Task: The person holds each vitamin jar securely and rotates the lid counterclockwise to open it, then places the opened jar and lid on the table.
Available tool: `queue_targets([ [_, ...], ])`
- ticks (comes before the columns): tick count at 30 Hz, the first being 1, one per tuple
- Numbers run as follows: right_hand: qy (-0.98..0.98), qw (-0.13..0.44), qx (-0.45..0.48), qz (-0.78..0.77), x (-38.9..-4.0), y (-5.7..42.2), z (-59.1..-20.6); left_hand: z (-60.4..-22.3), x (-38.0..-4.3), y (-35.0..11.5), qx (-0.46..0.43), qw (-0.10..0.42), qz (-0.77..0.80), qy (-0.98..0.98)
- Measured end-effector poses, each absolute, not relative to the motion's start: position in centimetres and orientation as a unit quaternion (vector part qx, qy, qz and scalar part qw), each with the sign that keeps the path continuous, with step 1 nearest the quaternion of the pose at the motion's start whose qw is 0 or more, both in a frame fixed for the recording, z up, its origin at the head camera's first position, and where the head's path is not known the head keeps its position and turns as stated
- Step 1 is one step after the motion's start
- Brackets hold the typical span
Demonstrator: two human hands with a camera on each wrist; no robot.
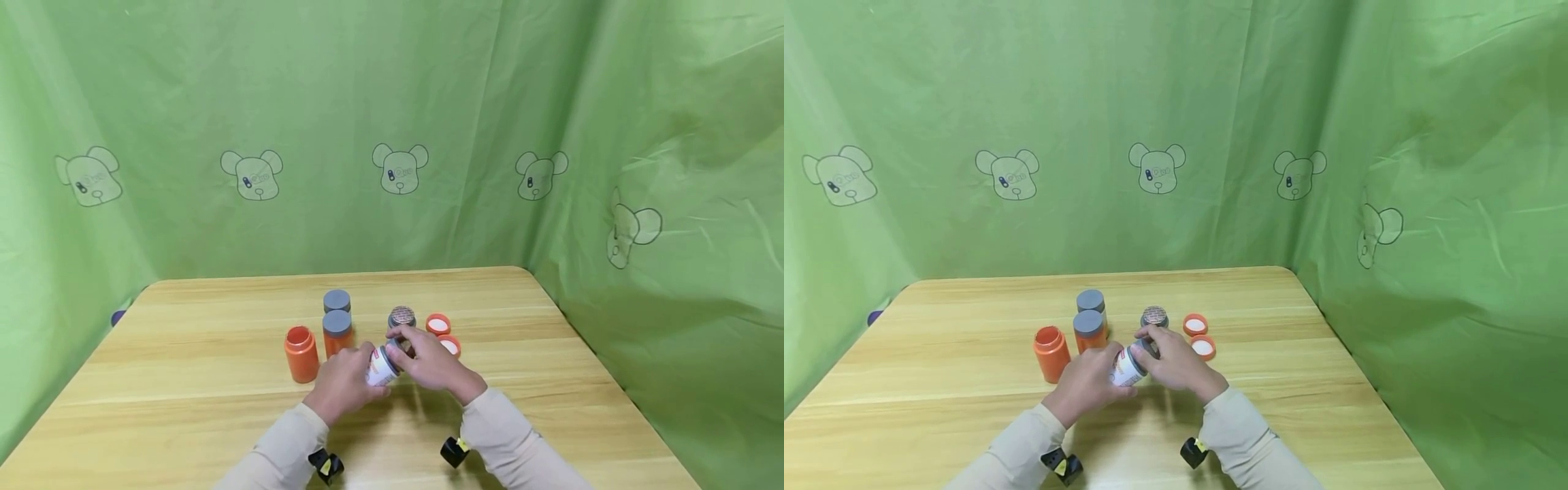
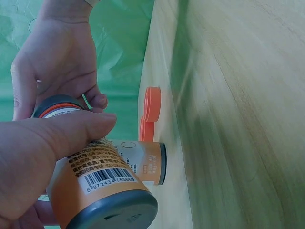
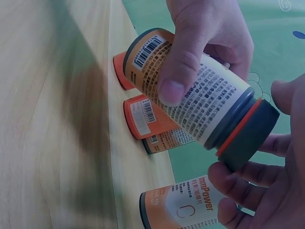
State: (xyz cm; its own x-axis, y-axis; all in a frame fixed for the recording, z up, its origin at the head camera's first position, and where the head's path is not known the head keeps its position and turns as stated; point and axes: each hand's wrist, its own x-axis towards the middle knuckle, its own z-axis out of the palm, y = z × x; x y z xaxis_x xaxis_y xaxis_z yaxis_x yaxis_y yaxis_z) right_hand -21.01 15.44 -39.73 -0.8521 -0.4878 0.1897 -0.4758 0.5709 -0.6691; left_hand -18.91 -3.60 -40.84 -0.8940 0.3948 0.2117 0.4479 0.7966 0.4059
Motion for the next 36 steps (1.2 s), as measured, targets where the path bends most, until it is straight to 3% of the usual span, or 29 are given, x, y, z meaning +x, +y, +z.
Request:
queue_targets([
  [36,0.885,0.021,-0.275,-0.376,-20.74,15.52,-39.78,-41.05,-18.83,-3.47,-0.216,0.049,-0.229,-0.948],
])
